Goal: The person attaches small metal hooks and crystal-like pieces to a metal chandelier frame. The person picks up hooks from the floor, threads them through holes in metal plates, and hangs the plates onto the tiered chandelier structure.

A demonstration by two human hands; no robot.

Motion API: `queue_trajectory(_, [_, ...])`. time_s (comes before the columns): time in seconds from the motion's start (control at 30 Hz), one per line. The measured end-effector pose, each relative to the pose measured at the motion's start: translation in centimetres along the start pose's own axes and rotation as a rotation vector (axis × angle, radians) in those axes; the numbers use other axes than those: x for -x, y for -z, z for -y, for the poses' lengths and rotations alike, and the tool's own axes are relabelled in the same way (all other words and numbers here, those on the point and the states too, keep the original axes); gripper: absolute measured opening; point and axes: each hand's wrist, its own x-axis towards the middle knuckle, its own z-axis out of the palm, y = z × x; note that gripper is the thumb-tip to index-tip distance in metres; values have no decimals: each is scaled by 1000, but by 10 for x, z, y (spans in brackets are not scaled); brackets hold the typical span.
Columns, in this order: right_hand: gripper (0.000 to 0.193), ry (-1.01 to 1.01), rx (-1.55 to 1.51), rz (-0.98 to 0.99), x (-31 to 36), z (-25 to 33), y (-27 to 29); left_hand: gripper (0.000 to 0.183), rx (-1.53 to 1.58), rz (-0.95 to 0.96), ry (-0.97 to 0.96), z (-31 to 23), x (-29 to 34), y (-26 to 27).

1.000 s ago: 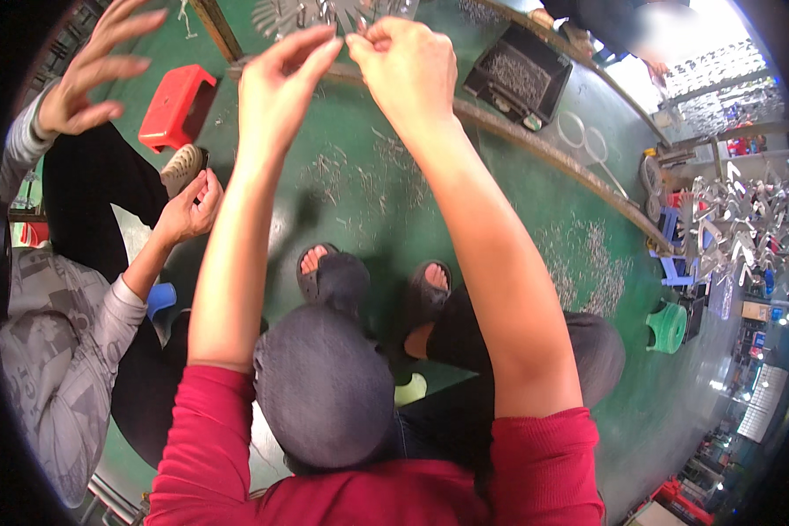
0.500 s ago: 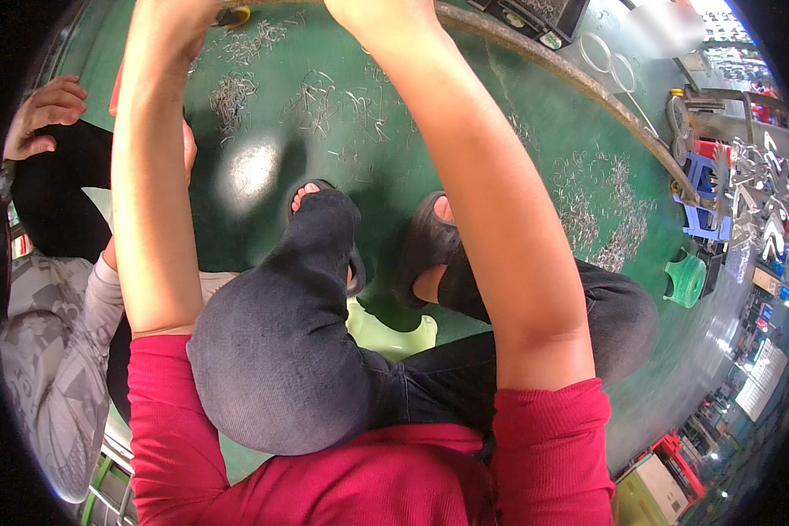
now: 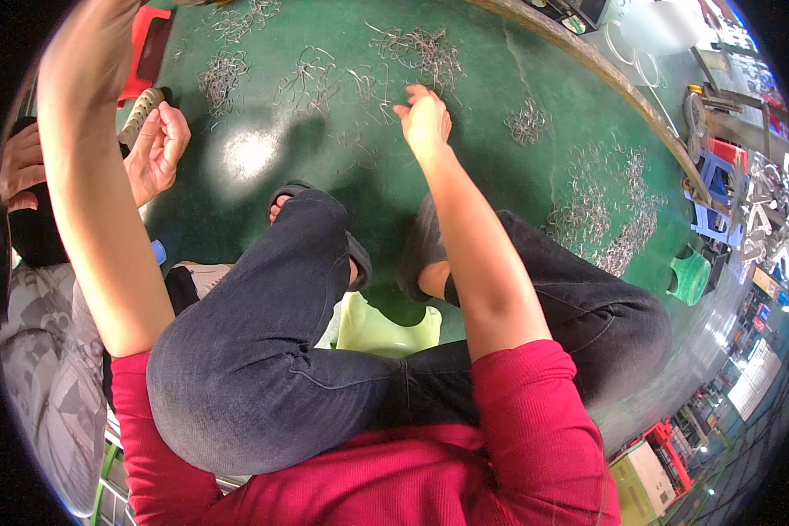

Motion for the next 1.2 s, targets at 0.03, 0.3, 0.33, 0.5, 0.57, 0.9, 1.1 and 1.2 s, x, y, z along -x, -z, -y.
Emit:
queue_trajectory(0.03, [26, 104, -20, 84, 23, 42, -20, 18, -96, -72, 14, -22, 13, 31])
queue_trajectory(0.3, [12, 373, 140, 286, 99, 4, -59, 17, -40, 21, 32, 2, 8, 33])
queue_trajectory(0.33, [11, 411, 154, 312, 106, 11, -66, 17, -96, 19, 39, -13, 3, 43])
queue_trajectory(0.5, [8, 266, -77, 275, 78, 47, -46, 20, -3, 126, 166, 8, -13, 66])
queue_trajectory(0.57, [7, 295, -363, 130, 38, 63, -29, 23, 32, 134, 176, 10, -20, 61])
queue_trajectory(0.9, [19, 402, -1207, -18, -11, 250, 153, 23, 134, 172, 312, 11, -28, 51])
queue_trajectory(1.1, [22, 479, -1062, -237, -13, 265, 141, 22, 114, 124, 293, 7, -25, 50])
queue_trajectory(1.2, [23, 482, -1072, -226, -11, 262, 135, 21, 130, 94, 293, 10, -26, 45])
